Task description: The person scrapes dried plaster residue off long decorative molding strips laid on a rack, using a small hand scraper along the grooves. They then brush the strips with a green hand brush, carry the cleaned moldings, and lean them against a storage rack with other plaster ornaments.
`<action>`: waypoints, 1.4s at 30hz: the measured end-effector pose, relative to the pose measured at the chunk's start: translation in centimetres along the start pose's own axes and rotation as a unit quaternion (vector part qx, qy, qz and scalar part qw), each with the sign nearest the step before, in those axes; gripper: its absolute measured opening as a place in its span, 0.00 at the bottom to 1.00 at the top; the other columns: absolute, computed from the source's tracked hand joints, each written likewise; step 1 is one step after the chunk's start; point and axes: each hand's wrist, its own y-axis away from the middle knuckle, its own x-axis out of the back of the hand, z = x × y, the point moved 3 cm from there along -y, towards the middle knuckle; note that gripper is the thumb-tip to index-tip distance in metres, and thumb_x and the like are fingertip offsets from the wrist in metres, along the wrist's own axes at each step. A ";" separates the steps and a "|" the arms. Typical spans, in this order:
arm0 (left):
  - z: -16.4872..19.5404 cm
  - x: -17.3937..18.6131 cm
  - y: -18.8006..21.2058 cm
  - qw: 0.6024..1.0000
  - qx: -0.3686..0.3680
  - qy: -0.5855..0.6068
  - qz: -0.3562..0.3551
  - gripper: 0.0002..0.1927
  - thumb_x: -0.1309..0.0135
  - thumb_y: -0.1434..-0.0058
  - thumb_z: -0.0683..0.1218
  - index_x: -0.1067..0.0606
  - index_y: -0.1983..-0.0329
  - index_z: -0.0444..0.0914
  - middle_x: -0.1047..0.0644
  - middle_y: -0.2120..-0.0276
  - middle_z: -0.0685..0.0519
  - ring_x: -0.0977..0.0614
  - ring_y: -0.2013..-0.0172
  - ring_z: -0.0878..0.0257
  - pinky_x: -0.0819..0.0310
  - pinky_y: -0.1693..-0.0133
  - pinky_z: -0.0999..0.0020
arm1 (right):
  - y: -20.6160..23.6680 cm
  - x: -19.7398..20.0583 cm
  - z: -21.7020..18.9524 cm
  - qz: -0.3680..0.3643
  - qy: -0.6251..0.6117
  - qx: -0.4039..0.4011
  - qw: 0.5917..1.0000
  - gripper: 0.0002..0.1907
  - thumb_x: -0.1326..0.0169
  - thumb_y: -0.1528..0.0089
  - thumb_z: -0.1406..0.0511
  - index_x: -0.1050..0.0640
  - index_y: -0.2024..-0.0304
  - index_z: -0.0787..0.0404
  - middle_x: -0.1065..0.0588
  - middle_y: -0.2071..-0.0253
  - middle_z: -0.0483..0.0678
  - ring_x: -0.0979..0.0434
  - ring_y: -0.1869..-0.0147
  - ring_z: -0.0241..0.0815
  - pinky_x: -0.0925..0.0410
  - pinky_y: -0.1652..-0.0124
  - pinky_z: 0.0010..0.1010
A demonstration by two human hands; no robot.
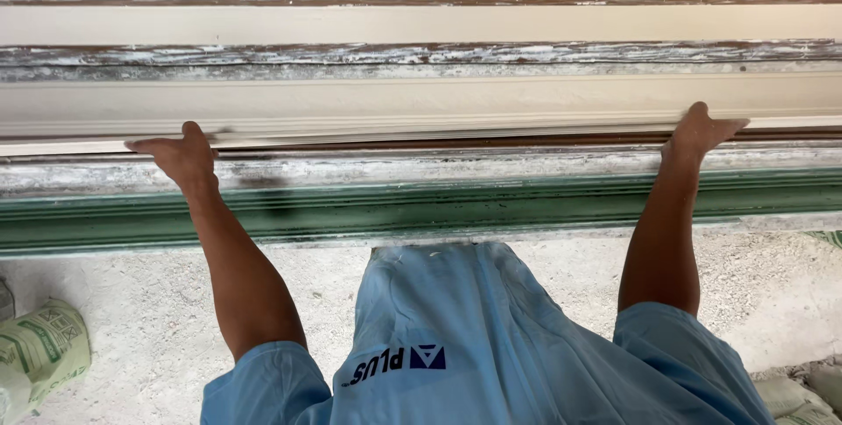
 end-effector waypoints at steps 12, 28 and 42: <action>2.0 -7.5 -4.7 0.898 -0.063 -0.432 0.047 0.49 0.46 0.34 0.50 0.62 0.30 0.15 0.21 0.55 0.35 0.17 0.57 0.41 0.21 0.57 0.49 | -0.9 -5.1 0.1 -0.087 0.584 -0.115 0.799 0.38 0.64 0.26 0.49 0.55 0.20 0.58 0.65 0.18 0.63 0.70 0.13 0.63 0.67 0.23 0.67; -4.0 -4.8 -4.0 0.972 0.062 -0.104 0.203 0.39 0.57 0.22 0.58 0.57 0.31 0.23 0.48 0.37 0.22 0.36 0.37 0.32 0.32 0.41 0.48 | -3.7 -0.8 4.5 0.120 0.387 0.171 0.898 0.45 0.60 0.25 0.60 0.77 0.23 0.55 0.74 0.18 0.66 0.68 0.16 0.74 0.55 0.25 0.72; 1.0 -3.5 -2.3 0.967 0.204 0.151 -0.034 0.19 0.41 0.38 0.47 0.28 0.52 0.28 0.25 0.63 0.46 0.24 0.72 0.58 0.23 0.72 0.64 | -11.5 4.2 0.2 0.040 0.046 -0.346 0.936 0.19 0.42 0.32 0.61 0.32 0.49 0.67 0.27 0.53 0.54 0.19 0.54 0.44 0.24 0.67 0.21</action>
